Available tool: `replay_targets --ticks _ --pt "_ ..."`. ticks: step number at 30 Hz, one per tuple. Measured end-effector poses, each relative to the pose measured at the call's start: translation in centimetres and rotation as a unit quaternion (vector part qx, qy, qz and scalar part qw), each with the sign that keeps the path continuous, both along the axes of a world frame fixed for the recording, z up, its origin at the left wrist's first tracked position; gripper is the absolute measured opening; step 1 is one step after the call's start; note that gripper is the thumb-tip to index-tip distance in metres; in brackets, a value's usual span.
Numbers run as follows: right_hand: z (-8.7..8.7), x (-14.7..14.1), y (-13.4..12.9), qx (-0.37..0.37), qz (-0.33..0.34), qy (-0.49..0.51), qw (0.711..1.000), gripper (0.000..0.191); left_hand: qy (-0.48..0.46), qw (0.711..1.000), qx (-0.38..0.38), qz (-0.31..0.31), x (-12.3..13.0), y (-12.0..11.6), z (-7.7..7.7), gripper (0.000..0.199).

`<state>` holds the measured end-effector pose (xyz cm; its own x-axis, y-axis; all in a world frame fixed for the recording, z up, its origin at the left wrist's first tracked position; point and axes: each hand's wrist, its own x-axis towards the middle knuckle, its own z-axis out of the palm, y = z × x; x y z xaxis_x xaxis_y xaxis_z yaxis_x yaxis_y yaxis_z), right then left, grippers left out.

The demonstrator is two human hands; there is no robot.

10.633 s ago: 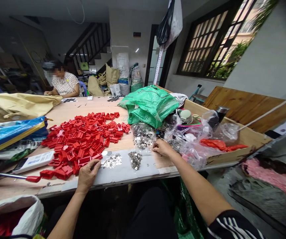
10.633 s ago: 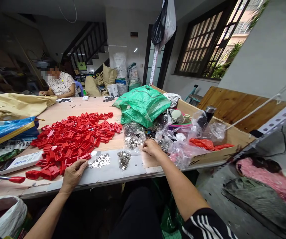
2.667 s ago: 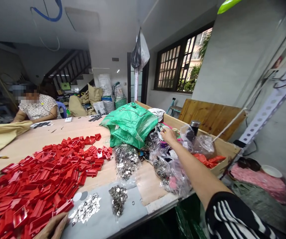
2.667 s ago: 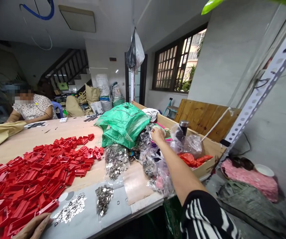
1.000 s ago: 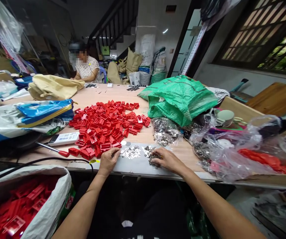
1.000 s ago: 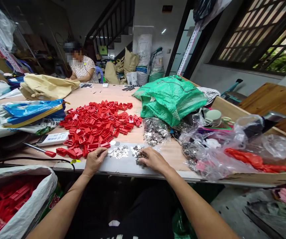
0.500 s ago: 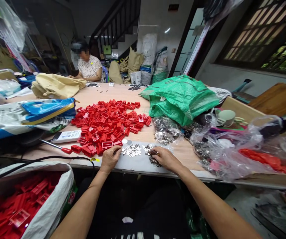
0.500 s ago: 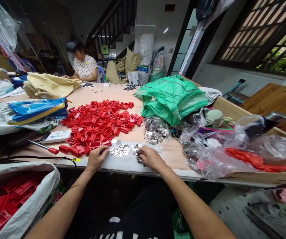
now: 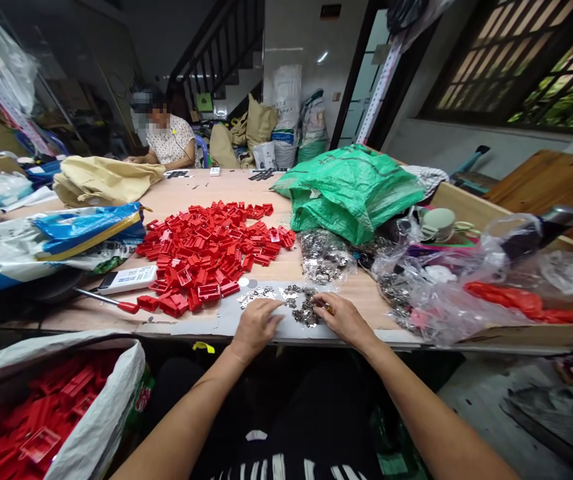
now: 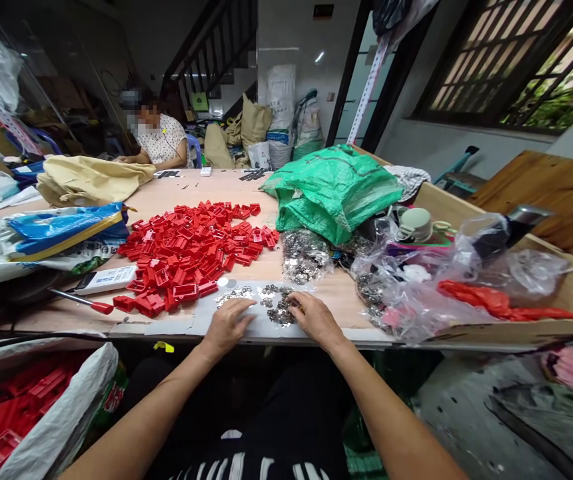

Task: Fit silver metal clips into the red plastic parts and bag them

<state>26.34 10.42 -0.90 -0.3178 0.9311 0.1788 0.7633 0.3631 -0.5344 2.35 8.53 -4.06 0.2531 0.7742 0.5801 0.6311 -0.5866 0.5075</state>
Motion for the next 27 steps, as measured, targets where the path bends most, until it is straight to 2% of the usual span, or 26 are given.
replay_targets --ticks 3,6,9,13,17,22,27 --pt "-0.2 -0.1 -0.7 0.013 0.015 0.013 1.0 0.019 0.037 0.999 0.002 -0.039 3.3 -0.1 0.5 0.034" --pt "-0.5 0.2 -1.1 0.008 0.039 -0.012 0.999 0.02 0.063 0.997 -0.001 -0.053 4.9 0.3 0.5 0.026" --pt "-0.5 0.9 -1.1 0.013 0.02 -0.035 0.999 0.016 0.07 0.996 -0.005 -0.049 4.8 0.8 -0.1 0.008" --pt "-0.2 1.4 -0.8 0.012 -0.018 -0.05 0.999 0.013 0.056 0.998 -0.011 -0.017 3.7 1.1 -0.7 0.011" --pt "-0.1 0.0 -1.0 0.007 -0.014 -0.047 0.999 0.013 0.038 0.999 -0.015 0.015 3.1 1.0 -0.6 0.011" --pt "-0.4 -1.8 -0.6 0.003 -0.007 -0.042 0.999 0.011 0.039 0.999 -0.013 -0.013 4.0 0.1 -0.2 0.023" --pt "-0.2 -0.5 0.1 0.006 -0.04 -0.037 0.998 0.009 0.038 0.999 -0.02 -0.021 4.6 -0.3 -0.5 0.01"
